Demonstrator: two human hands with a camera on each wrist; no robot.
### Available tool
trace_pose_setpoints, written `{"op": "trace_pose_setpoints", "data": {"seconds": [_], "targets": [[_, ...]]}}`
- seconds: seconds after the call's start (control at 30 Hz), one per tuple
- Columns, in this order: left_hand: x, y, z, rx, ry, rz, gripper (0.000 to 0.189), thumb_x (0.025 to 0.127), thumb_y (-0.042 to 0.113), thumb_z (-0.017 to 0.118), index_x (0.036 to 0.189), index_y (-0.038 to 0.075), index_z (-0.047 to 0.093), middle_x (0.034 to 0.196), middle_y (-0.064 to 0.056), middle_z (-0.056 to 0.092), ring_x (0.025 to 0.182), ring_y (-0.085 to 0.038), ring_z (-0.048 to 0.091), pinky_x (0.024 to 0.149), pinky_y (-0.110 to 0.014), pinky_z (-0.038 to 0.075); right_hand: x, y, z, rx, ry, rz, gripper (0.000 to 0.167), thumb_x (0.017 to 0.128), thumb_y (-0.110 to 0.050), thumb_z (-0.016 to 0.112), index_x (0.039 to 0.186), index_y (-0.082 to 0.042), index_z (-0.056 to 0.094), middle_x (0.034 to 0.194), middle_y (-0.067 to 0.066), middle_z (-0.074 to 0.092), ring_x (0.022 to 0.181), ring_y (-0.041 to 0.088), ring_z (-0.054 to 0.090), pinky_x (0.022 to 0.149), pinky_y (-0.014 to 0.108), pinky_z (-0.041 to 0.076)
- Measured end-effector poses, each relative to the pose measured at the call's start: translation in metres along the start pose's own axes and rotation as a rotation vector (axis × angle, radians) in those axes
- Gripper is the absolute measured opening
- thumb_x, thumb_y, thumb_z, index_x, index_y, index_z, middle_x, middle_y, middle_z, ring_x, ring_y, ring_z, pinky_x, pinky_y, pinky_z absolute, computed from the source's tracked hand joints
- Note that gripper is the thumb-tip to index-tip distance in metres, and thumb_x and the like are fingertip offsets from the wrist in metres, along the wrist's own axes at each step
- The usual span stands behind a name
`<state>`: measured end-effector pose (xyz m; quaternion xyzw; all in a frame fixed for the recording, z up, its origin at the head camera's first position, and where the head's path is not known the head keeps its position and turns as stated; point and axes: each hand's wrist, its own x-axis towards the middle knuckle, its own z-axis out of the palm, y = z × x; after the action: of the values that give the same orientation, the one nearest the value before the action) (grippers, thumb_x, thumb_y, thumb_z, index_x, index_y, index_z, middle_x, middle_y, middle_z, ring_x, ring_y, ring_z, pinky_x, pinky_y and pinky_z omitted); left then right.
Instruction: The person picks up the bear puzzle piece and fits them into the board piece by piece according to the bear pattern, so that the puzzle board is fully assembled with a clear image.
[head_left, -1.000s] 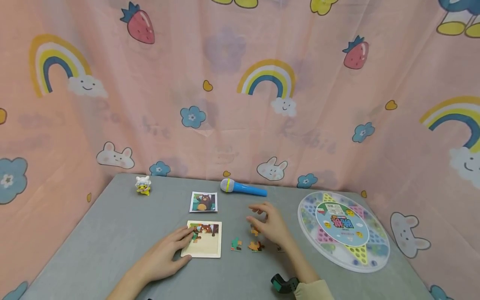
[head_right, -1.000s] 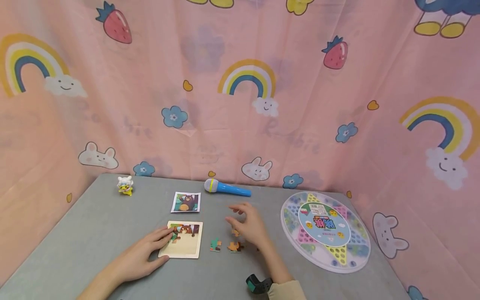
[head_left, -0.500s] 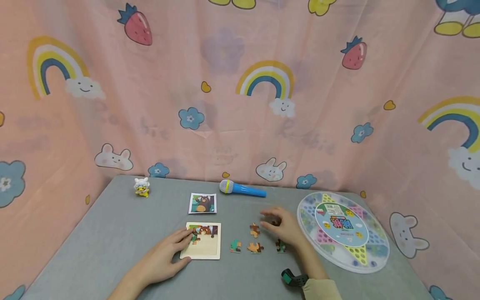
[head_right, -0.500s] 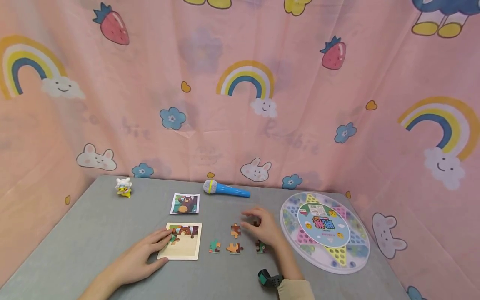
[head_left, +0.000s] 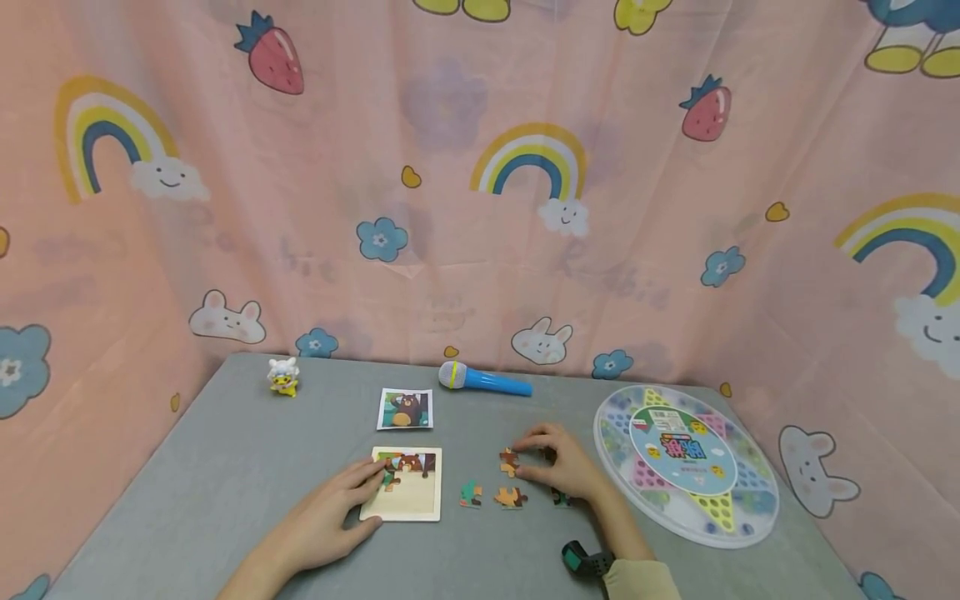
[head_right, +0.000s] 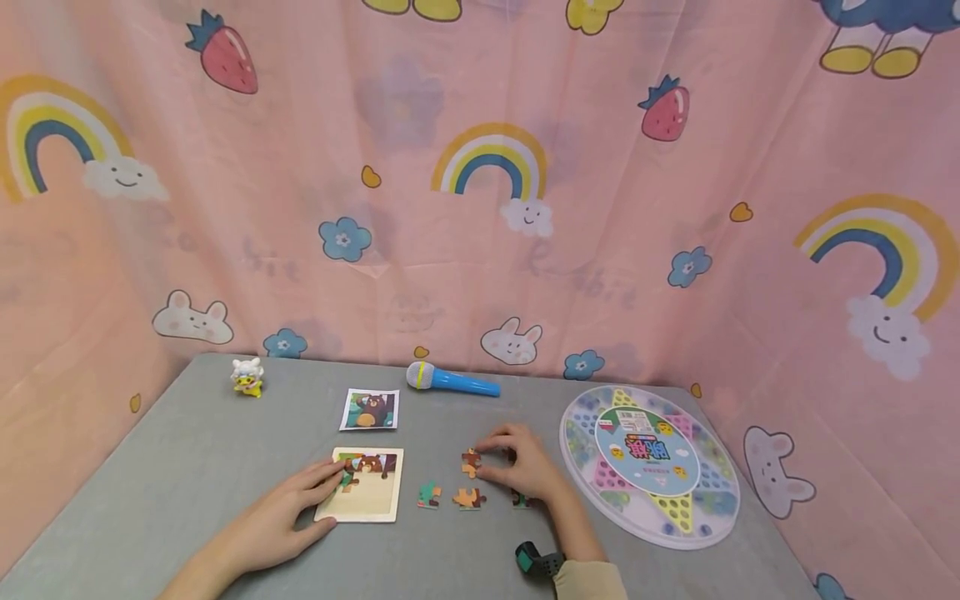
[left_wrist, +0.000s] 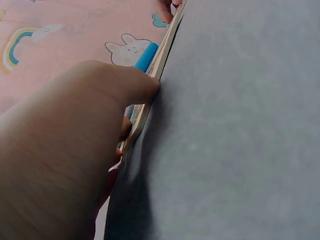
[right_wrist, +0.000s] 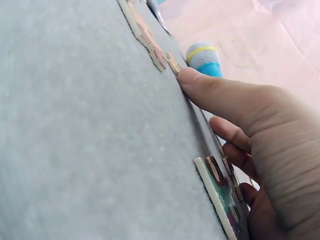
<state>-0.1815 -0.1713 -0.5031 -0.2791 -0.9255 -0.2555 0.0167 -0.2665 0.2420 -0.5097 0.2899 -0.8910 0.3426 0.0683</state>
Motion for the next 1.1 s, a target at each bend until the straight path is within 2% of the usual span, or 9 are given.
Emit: {"op": "trace_pose_setpoints", "data": {"seconds": [0.33,0.47,0.7,1.0,1.1], "targets": [[0.0007,0.0004,0.0013,-0.015,0.003,-0.001,0.061,0.099,0.032,0.076,0.149,-0.001,0.059,0.164,-0.008,0.048,0.152,-0.037,0.043,0.116,-0.06,0.044,0.0004,-0.0013,0.0038,-0.076,0.007,0.01,0.021,0.092,-0.024,0.084,0.113,-0.02,0.083,0.117,0.0,0.069,0.113,0.027,0.06,0.098,0.055,0.047],[0.0006,0.0004,0.0018,-0.006,0.007,0.001,0.061,0.099,0.032,0.076,0.149,-0.001,0.06,0.163,-0.008,0.049,0.152,-0.037,0.044,0.116,-0.06,0.044,0.0007,-0.0016,0.005,-0.094,0.014,0.021,0.021,0.093,-0.024,0.084,0.113,-0.021,0.082,0.116,-0.001,0.069,0.113,0.027,0.059,0.097,0.055,0.043],[0.0002,0.0007,0.0026,0.015,0.022,0.012,0.061,0.098,0.03,0.077,0.148,-0.001,0.061,0.162,-0.007,0.05,0.151,-0.036,0.045,0.115,-0.059,0.045,0.0001,-0.0017,0.006,-0.069,0.021,0.044,0.019,0.094,-0.023,0.082,0.114,-0.021,0.082,0.117,-0.001,0.069,0.117,0.028,0.059,0.1,0.057,0.041],[0.0004,0.0006,0.0009,-0.02,-0.001,-0.006,0.061,0.1,0.031,0.075,0.15,0.0,0.059,0.164,-0.008,0.048,0.153,-0.037,0.042,0.116,-0.06,0.044,0.0003,-0.0018,0.0063,-0.056,0.031,0.045,0.021,0.094,-0.022,0.083,0.115,-0.02,0.081,0.118,0.0,0.07,0.117,0.029,0.06,0.103,0.062,0.04],[0.0004,0.0003,0.0011,-0.019,-0.004,-0.009,0.062,0.1,0.032,0.075,0.15,0.0,0.059,0.164,-0.008,0.048,0.153,-0.037,0.042,0.116,-0.06,0.043,0.0002,-0.0016,0.0064,-0.053,0.038,0.047,0.02,0.094,-0.021,0.083,0.114,-0.021,0.081,0.117,-0.001,0.07,0.116,0.028,0.06,0.103,0.06,0.041]]}}
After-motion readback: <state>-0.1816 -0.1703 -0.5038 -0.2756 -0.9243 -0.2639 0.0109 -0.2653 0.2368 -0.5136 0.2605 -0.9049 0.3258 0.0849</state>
